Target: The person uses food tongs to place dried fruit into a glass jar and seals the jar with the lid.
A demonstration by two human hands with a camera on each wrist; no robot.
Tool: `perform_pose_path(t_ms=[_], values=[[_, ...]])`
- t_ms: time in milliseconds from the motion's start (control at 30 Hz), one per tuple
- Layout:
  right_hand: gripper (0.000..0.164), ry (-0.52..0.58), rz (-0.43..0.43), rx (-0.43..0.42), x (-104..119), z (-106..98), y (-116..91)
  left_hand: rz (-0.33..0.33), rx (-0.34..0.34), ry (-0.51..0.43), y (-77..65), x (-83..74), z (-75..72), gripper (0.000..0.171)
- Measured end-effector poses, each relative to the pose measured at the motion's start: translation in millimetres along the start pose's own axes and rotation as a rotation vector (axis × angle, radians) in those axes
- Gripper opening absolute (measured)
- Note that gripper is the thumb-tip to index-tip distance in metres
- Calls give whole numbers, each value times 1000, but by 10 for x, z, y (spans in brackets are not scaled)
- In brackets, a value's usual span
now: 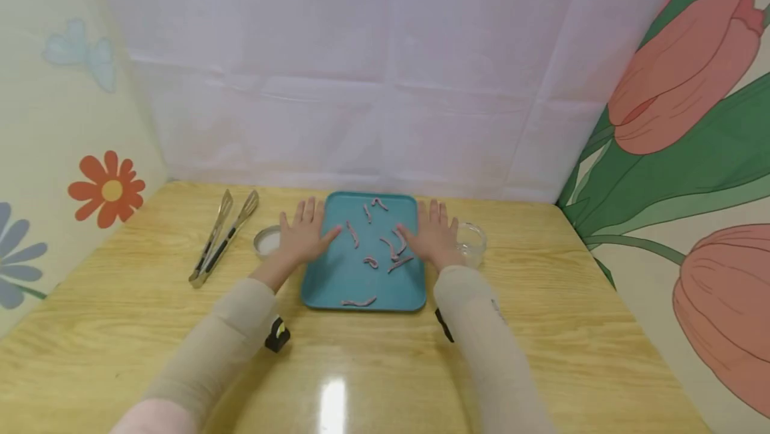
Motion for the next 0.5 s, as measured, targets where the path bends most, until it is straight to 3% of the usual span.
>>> perform_pose_path(t_ms=[500], values=[[89, 123, 60, -16, -386, -265, -114, -61, -16, -100, -62, 343, -170, 73]])
Point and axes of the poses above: each hand's wrist, its own y-axis towards the middle knuckle, its own z-axis out of the palm, x = y × z, the point moved 4 cm from there along y, towards the middle knuckle
